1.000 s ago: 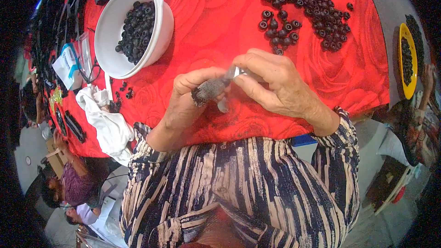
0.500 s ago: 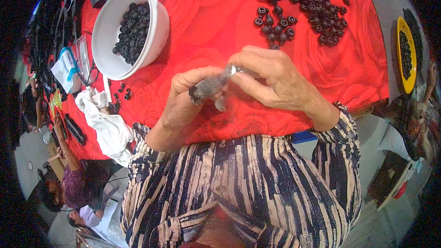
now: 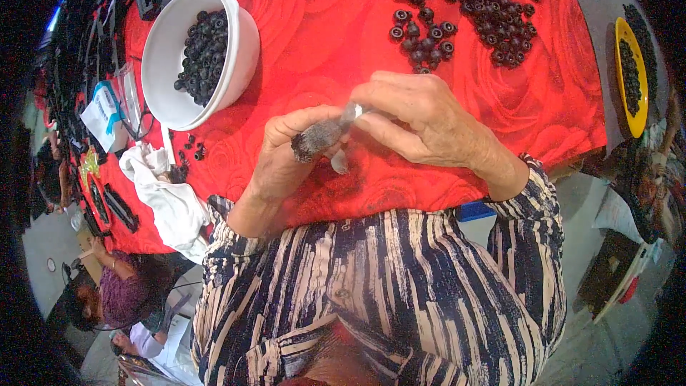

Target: The person trims and scrapes small black plastic parts using a small blade by hand.

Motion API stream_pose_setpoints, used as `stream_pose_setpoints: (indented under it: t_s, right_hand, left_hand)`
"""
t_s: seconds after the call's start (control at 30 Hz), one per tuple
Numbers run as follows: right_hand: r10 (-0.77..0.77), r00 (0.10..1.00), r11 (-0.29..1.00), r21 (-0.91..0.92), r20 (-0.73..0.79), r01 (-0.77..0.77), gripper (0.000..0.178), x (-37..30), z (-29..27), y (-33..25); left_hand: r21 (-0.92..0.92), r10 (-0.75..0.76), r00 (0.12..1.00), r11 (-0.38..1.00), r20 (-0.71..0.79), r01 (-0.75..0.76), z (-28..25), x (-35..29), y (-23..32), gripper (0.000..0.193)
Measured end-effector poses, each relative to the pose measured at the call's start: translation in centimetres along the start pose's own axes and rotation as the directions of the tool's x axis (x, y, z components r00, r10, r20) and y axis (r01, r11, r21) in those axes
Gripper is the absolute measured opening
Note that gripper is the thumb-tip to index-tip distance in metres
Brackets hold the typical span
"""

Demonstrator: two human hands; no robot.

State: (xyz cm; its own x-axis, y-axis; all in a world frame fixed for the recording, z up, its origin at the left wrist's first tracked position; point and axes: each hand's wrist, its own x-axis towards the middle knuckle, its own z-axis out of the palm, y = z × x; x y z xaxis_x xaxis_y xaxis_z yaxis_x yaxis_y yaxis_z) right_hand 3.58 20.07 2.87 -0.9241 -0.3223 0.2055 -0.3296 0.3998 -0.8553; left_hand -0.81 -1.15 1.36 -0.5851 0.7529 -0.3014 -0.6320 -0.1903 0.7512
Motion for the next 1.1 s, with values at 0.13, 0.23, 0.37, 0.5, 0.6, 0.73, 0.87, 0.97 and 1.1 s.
stream_pose_setpoints:
  t_s: [0.13, 0.23, 0.37, 0.5, 0.6, 0.73, 0.87, 0.97, 1.1]
  right_hand:
    - [-0.042, 0.999, 0.999, 0.016, -0.025, 0.042, 0.017, 0.1, 0.2, 0.2]
    - [-0.025, 0.999, 1.000, 0.000, -0.028, 0.025, 0.014, 0.3, 0.1, 0.0]
    - [-0.031, 0.999, 1.000, 0.007, 0.023, 0.030, 0.014, 0.3, -0.2, 0.2]
    - [-0.050, 0.996, 0.998, 0.040, 0.075, 0.047, 0.013, 0.3, -0.2, 0.5]
    - [-0.059, 0.995, 0.998, 0.028, 0.077, 0.057, 0.013, 0.3, -0.3, 0.4]
    - [-0.130, 0.988, 0.990, 0.062, 0.088, 0.125, 0.013, 0.3, -0.1, 0.4]
    - [-0.104, 0.991, 0.976, 0.202, 0.080, 0.086, 0.019, 0.0, -0.2, 0.0]
    - [-0.065, 0.992, 0.980, 0.182, -0.111, 0.084, 0.026, 0.2, -0.4, -0.2]
    - [-0.181, 0.968, 0.983, -0.022, -0.173, 0.180, 0.033, 0.2, 0.6, -0.2]
  left_hand:
    - [0.043, 0.010, 1.000, 0.999, -0.004, -0.010, -0.1, 0.1, -0.2, 0.026]
    - [0.084, 0.014, 1.000, 0.996, -0.011, -0.013, 0.1, 0.1, 0.0, 0.026]
    - [-0.011, -0.057, 0.998, 0.998, 0.036, 0.057, -0.2, 0.0, 0.0, 0.024]
    - [0.017, -0.065, 0.997, 0.998, 0.050, 0.064, -0.3, 0.0, -0.2, 0.023]
    - [0.014, -0.048, 0.997, 0.999, 0.068, 0.047, -0.2, 0.2, -0.3, 0.023]
    - [-0.080, -0.064, 0.998, 0.995, -0.004, 0.063, -0.3, 0.5, 0.7, 0.022]
    - [-0.069, -0.135, 0.990, 0.989, -0.051, 0.131, -0.2, 0.7, 0.7, 0.021]
    - [-0.106, -0.096, 0.995, 0.990, -0.032, 0.092, 0.1, 0.6, 0.4, 0.021]
    - [-0.084, -0.146, 0.989, 0.986, -0.033, 0.143, 0.5, 0.3, -0.4, 0.021]
